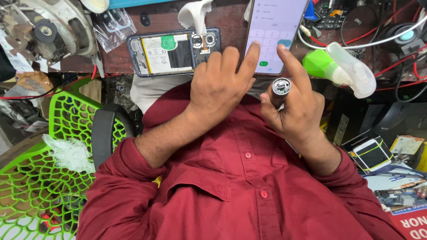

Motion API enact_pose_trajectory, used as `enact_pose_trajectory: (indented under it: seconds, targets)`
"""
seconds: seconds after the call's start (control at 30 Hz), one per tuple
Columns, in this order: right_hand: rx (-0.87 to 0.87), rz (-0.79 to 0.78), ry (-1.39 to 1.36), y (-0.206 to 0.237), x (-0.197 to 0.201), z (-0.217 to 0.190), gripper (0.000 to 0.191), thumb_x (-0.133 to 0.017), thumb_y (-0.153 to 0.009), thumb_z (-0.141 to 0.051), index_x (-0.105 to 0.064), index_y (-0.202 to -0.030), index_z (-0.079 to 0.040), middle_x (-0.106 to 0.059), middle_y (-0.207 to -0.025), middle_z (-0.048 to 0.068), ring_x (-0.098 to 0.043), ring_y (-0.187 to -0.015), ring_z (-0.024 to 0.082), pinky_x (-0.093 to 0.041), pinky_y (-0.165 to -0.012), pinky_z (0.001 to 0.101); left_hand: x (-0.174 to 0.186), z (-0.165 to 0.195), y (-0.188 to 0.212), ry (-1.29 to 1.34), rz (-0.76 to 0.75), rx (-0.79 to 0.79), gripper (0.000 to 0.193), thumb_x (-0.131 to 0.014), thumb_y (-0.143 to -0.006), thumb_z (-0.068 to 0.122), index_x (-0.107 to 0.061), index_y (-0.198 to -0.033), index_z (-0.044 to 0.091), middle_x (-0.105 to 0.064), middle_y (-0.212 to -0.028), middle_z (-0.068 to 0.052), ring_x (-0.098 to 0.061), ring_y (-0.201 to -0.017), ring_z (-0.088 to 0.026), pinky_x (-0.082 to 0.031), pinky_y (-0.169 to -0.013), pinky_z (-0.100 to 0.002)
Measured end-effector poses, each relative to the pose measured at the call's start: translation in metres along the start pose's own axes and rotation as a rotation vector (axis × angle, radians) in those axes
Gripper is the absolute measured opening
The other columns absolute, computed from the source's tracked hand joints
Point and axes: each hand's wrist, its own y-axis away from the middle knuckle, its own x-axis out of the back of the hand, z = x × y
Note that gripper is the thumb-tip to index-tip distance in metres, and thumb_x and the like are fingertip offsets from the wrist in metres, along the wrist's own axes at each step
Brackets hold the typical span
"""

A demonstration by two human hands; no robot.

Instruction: The person cleans the back of a disassembled smartphone with a cotton swab, then uses a screwdriver to remove screws from the device. They also interact with a second smartphone on the desk, making a call and navigating the screen.

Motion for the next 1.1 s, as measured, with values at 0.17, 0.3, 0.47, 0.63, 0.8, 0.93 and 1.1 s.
enact_pose_trajectory:
  seconds: [0.17, 0.3, 0.47, 0.63, 0.8, 0.93, 1.1]
  targets:
    - [-0.015, 0.019, 0.016, 0.002, 0.0, 0.001, 0.023, -0.075, -0.104, -0.022, -0.062, -0.098, -0.004, -0.055, -0.154, 0.023, -0.074, -0.11, 0.031, -0.059, -0.076, 0.0335, 0.001, -0.002, -0.002, 0.035, -0.017, 0.009, 0.082, -0.087, -0.081, 0.042, -0.051, -0.15, 0.015, -0.045, -0.098, -0.002, -0.05, -0.081, -0.018, -0.04, -0.06, -0.034]
    - [-0.052, -0.002, 0.021, 0.004, 0.001, 0.002, 0.023, -0.075, -0.104, -0.023, -0.063, -0.098, -0.004, -0.054, -0.155, 0.022, -0.074, -0.109, 0.03, -0.06, -0.075, 0.0333, 0.0, -0.004, -0.004, 0.071, -0.03, 0.012, 0.092, -0.09, -0.077, 0.042, -0.048, -0.155, 0.014, -0.045, -0.098, -0.003, -0.05, -0.081, -0.019, -0.04, -0.06, -0.035]
    - [-0.055, 0.013, 0.08, -0.008, -0.005, 0.006, 0.023, -0.075, -0.103, -0.022, -0.064, -0.11, -0.002, -0.042, -0.161, 0.022, -0.071, -0.119, 0.034, -0.061, -0.082, 0.0344, -0.002, -0.004, -0.004, 0.082, -0.034, 0.009, 0.092, -0.09, -0.078, 0.045, -0.047, -0.153, 0.014, -0.046, -0.1, -0.003, -0.051, -0.083, -0.02, -0.041, -0.061, -0.035]
    - [-0.202, -0.039, 0.022, -0.015, -0.011, 0.008, 0.032, -0.073, -0.098, -0.021, -0.064, -0.117, 0.004, -0.04, -0.159, 0.028, -0.07, -0.115, 0.036, -0.061, -0.082, 0.0374, 0.0, -0.004, -0.006, 0.083, -0.032, 0.023, 0.092, -0.09, -0.08, 0.046, -0.047, -0.155, 0.015, -0.046, -0.101, -0.004, -0.052, -0.084, -0.02, -0.042, -0.062, -0.035]
    - [-0.093, 0.007, 0.038, -0.002, -0.004, 0.005, 0.024, -0.073, -0.108, -0.025, -0.064, -0.109, -0.003, -0.039, -0.162, 0.022, -0.066, -0.132, 0.036, -0.062, -0.09, 0.0354, 0.003, -0.005, -0.009, 0.083, -0.059, 0.016, 0.097, -0.09, -0.074, 0.045, -0.048, -0.156, 0.016, -0.046, -0.099, -0.003, -0.052, -0.082, -0.02, -0.043, -0.061, -0.035]
    - [-0.111, -0.017, 0.012, 0.007, -0.001, 0.003, 0.023, -0.073, -0.106, -0.025, -0.064, -0.104, -0.004, -0.042, -0.161, 0.024, -0.069, -0.124, 0.035, -0.061, -0.084, 0.0365, 0.003, -0.007, -0.012, 0.089, -0.072, 0.005, 0.098, -0.091, -0.074, 0.045, -0.047, -0.156, 0.016, -0.047, -0.1, -0.004, -0.052, -0.082, -0.02, -0.043, -0.061, -0.035]
    - [-0.085, -0.014, 0.032, 0.005, 0.0, 0.004, 0.024, -0.073, -0.107, -0.025, -0.063, -0.106, -0.003, -0.045, -0.158, 0.024, -0.07, -0.123, 0.034, -0.061, -0.082, 0.0348, 0.004, -0.007, -0.01, 0.084, -0.06, 0.005, 0.093, -0.092, -0.074, 0.044, -0.049, -0.153, 0.016, -0.046, -0.101, -0.004, -0.051, -0.083, -0.02, -0.043, -0.061, -0.035]
